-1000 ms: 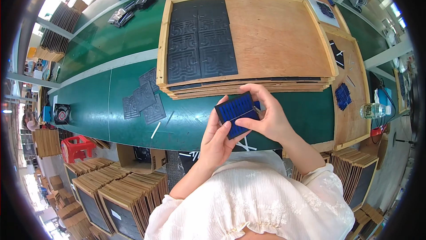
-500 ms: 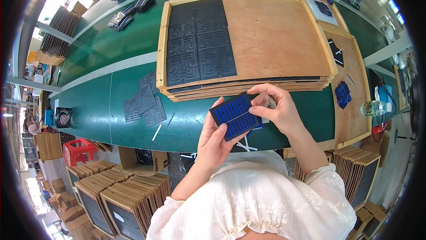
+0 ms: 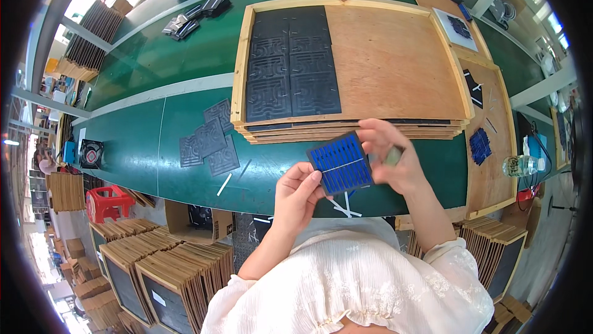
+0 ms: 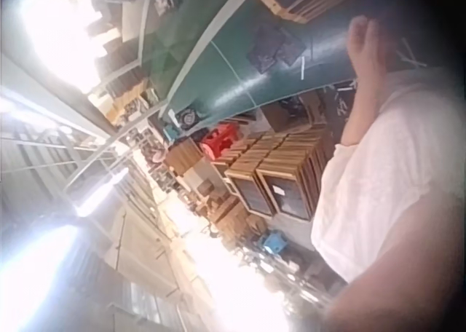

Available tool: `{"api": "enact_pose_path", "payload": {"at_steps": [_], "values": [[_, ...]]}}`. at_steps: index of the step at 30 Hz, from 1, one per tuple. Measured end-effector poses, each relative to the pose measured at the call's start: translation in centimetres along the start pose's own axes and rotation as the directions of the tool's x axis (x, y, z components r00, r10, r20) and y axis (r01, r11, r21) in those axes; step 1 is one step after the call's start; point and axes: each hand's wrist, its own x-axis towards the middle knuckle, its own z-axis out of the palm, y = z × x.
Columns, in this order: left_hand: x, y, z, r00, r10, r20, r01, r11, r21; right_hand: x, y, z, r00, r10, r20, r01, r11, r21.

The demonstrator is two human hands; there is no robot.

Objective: Assembling small electronic components by placing thin tiles into plastic housings on a factory assembly line.

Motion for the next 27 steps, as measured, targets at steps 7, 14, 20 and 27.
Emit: {"api": "enact_pose_path", "payload": {"at_steps": [7,14,20,27], "values": [[-0.4,-0.2,0.7,0.932,-0.29,0.216,0.348,0.882,-0.318,0.6,0.0,1.2,0.953,0.05,0.298,0.023,0.972,-0.236],[-0.8,0.1,-0.5,0.92,-0.237,0.311,0.343,0.872,-0.349,13.5,-8.0,-3.9,0.966,-0.218,0.142,0.227,0.439,-0.869],[-1.4,0.3,-1.0,0.919,-0.233,0.318,0.335,0.885,-0.323,22.6,-8.1,-10.3,0.964,-0.25,0.085,0.148,0.242,-0.959],[-2.0,0.7,-4.4,0.955,-0.198,0.22,0.263,0.909,-0.323,24.2,-7.0,-10.0,0.946,-0.313,0.086,0.161,0.223,-0.961]]}}
